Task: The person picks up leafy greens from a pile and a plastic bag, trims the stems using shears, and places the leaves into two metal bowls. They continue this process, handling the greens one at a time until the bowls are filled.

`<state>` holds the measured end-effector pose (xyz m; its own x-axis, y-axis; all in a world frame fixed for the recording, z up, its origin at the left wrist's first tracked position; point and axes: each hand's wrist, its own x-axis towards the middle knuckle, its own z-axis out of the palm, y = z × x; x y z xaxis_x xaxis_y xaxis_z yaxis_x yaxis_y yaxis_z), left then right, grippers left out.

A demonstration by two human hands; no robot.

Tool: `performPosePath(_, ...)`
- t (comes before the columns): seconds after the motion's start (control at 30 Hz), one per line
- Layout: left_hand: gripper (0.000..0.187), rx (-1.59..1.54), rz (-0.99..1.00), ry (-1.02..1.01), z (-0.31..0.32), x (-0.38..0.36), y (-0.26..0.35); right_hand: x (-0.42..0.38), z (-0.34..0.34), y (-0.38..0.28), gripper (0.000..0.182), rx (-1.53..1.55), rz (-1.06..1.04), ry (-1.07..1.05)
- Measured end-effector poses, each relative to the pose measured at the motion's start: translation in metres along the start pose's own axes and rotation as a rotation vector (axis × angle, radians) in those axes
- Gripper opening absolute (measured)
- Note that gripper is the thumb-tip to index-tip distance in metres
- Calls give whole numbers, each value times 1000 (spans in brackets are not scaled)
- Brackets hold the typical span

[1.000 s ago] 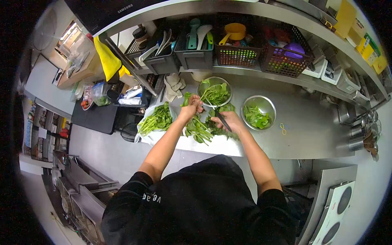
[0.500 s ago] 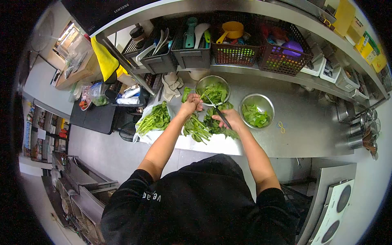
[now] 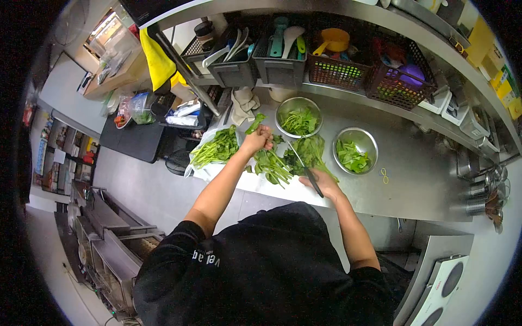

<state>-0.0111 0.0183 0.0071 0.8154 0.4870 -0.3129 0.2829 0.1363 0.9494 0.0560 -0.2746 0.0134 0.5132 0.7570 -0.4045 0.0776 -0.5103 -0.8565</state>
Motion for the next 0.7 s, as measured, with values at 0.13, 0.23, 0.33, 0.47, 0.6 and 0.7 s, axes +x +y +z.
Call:
performPosePath(0.13,22,46,-34,-13,-2,-1,-7,-15,1,-11,75,-97,54,45)
performPosePath(0.23,20,136,-24,-32,4,-3,-5,-29,-2,-34,74,-166,43,104)
performPosePath(0.33,17,179,-22,-56,9,-5,-5,-29,-1,-25,75,-64,15,84)
performPosePath(0.47,10,274,16,-78,1,-18,2,-39,-3,-26,74,-87,50,74)
performPosePath(0.6,6,615,307,87,-67,-33,-17,-38,3,11,71,2,17,135)
performPosePath(0.7,6,957,595,484,-116,-70,-3,-44,3,21,69,-34,32,164)
